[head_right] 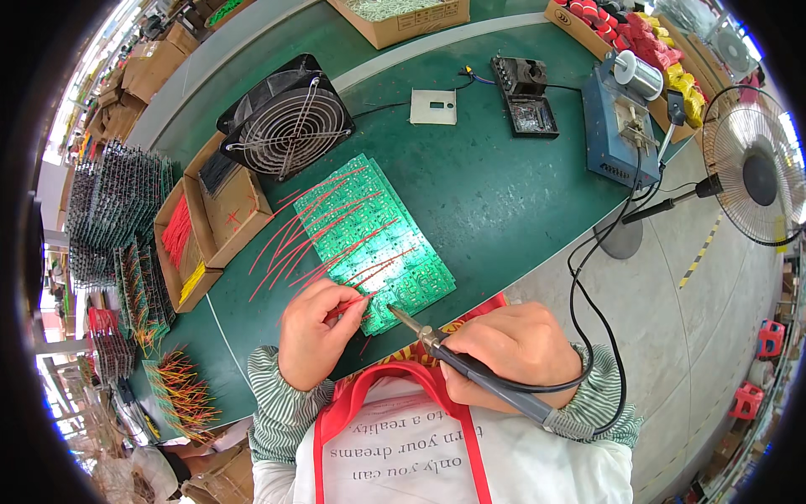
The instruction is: The person solders wires onto a circuit board using a soldering iron, attaching wires taken from containers to the board.
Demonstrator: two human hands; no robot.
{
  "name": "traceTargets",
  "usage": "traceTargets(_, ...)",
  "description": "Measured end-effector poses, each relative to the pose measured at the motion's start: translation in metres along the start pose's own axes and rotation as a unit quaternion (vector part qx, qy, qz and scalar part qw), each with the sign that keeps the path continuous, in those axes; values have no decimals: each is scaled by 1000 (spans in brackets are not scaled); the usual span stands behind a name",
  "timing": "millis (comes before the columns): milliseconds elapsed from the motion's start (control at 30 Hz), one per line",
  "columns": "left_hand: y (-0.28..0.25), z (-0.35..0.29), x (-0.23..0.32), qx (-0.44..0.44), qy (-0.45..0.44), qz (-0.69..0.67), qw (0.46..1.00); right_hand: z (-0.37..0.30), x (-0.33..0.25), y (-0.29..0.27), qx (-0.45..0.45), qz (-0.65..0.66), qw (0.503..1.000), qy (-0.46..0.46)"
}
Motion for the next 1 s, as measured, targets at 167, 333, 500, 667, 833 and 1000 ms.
traceTargets(167, 0, 0, 0, -4, -4, -3, 1000, 0, -5, 2, -12, -7, 1000, -8)
traceTargets(333, 1, 0, -2, -3, -2, -11, 1000, 0, -13, 5, -38, -42, 998, -21)
traceTargets(500, 0, 0, -1, -9, -6, 3, 1000, 1, -16, 5, -45, -58, 997, -30)
traceTargets(667, 0, 0, -1, -4, -3, -3, 1000, 3, -15, 2, -32, -44, 998, -24)
traceTargets(833, -1, 0, 0, -5, -5, 0, 1000, 3, -14, -10, 8, -26, 999, -21)
traceTargets(1000, -3, -1, 1, 6, 23, 16, 1000, 0, -7, -10, -3, -22, 1000, -14)
Point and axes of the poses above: each hand's wrist, its own z-axis towards the middle knuckle, its own y-axis out of the palm, x = y × z, the point moved 7 cm from there along z, towards the middle knuckle, and after that the axes turned 4 degrees about -x, right-handed, at the moved point
